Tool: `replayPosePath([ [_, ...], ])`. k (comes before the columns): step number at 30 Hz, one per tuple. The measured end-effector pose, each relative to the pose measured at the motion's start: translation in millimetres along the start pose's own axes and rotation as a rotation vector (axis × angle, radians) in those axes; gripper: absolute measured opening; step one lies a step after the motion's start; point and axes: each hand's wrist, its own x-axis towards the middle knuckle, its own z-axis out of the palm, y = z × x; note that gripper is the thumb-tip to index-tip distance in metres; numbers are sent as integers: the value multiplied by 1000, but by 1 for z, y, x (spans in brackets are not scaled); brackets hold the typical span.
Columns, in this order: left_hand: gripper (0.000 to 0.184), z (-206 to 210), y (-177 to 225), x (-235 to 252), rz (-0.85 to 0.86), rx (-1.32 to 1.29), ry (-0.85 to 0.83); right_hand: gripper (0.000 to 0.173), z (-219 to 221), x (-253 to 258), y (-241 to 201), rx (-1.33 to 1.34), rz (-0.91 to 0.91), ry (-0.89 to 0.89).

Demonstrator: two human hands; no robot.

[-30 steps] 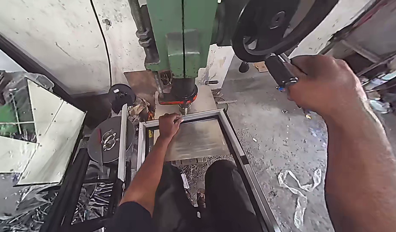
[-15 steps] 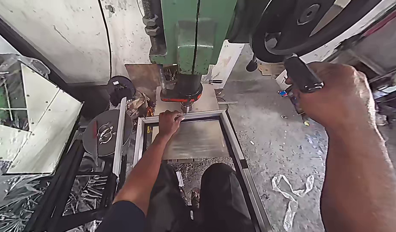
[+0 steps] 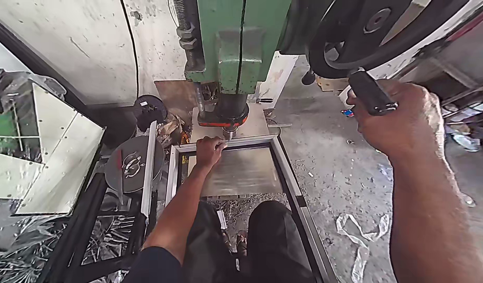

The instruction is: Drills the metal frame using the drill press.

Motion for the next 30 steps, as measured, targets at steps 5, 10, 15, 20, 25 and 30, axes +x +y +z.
replayPosePath([
  [5,22,-1,2,-1,-14,-7,1,38,2,2,-1,1,35,-11],
  [10,25,-2,2,1,-37,8,-37,37,5,1,1,9,31,1],
  [15,26,-3,2,1,-38,8,-45,36,7,0,3,19,21,11],
  [20,24,-3,2,1,-28,9,-32,37,5,4,0,-1,47,-9],
  [25,26,-3,2,2,-30,18,-51,35,8,4,2,27,38,2],
  [30,25,-3,1,1,-27,3,-48,36,8,4,3,26,32,1],
])
